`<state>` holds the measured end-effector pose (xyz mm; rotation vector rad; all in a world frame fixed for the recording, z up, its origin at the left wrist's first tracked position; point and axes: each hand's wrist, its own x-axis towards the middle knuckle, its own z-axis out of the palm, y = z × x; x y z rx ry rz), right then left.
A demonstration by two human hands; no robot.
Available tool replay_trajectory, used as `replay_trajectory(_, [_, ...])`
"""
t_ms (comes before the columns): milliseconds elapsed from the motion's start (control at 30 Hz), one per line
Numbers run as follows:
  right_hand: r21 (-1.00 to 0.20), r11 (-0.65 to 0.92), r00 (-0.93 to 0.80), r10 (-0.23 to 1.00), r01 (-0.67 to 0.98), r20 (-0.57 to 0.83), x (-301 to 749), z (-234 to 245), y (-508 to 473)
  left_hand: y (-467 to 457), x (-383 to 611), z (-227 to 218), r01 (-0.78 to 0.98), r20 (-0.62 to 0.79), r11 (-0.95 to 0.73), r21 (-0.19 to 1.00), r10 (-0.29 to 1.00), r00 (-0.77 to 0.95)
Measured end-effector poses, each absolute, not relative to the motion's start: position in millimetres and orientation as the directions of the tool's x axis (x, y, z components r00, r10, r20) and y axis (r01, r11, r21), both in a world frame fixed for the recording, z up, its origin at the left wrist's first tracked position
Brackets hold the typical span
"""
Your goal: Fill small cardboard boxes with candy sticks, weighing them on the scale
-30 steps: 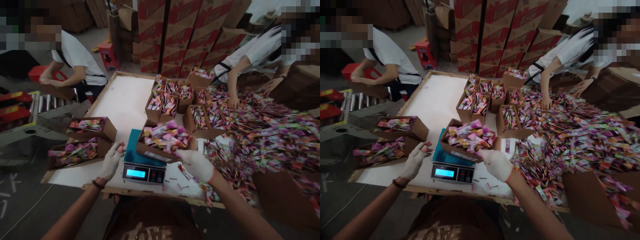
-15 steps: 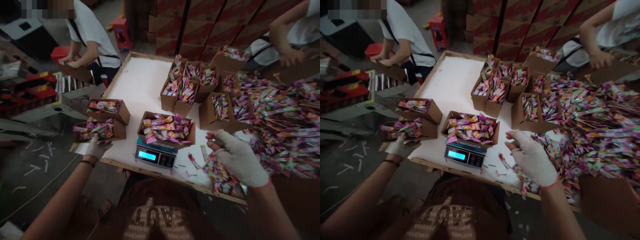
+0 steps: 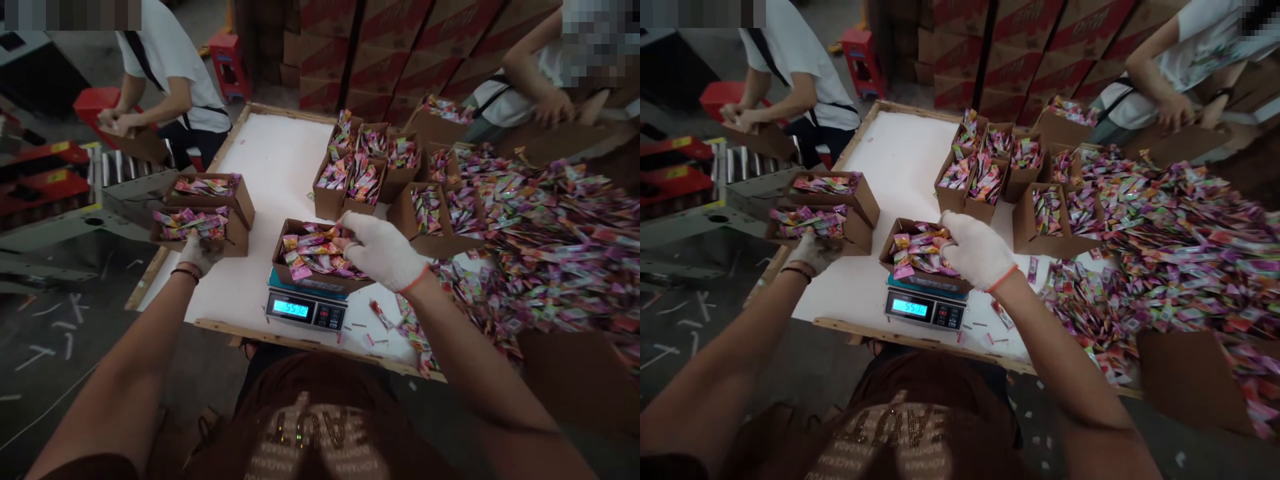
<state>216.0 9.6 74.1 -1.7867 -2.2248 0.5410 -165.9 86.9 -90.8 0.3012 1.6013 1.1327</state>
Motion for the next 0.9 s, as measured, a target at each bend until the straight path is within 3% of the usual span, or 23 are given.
replay_trajectory(100, [-0.261, 0.196, -0.245, 0.955, 0.945, -0.17, 199, 76, 24, 57, -158, -92, -0.307, -0.707, 0.637, 0.707, 0.644, -0.293])
replay_trajectory(200, [-0.267, 0.224, -0.271, 0.95, 0.937, -0.154, 205, 76, 22, 23, -145, -103, -0.195, -0.753, 0.735, 0.65, 0.586, -0.3])
replay_trajectory(300, [-0.285, 0.213, -0.266, 0.951, 0.934, -0.159, 215, 75, 17, 4, -127, -106, -0.125, -0.717, 0.722, 0.68, 0.62, -0.317])
replay_trajectory(433, [-0.159, 0.208, -0.248, 0.921, 0.965, -0.3, 206, 66, 18, 15, -90, -74, 0.034, -0.511, 0.532, 0.846, 0.828, -0.23])
replay_trajectory(533, [-0.064, 0.229, -0.234, 0.872, 0.971, -0.429, 195, 56, 20, 38, -52, -33, 0.329, -0.254, 0.265, 0.906, 0.964, -0.079])
replay_trajectory(633, [-0.069, 0.225, -0.233, 0.878, 0.972, -0.419, 201, 51, 19, 55, -21, -2, 0.635, -0.141, 0.07, 0.769, 0.988, 0.062])
replay_trajectory(700, [-0.107, 0.221, -0.245, 0.906, 0.969, -0.346, 209, 52, 17, 61, -9, 6, 0.772, -0.176, 0.009, 0.635, 0.975, 0.134])
replay_trajectory(800, [-0.128, 0.261, -0.29, 0.893, 0.957, -0.343, 210, 51, 20, 64, -4, 5, 0.871, -0.299, 0.001, 0.491, 0.94, 0.167])
replay_trajectory(900, [-0.086, 0.258, -0.27, 0.863, 0.962, -0.426, 197, 46, 28, 66, -8, -1, 0.898, -0.352, 0.018, 0.44, 0.923, 0.155])
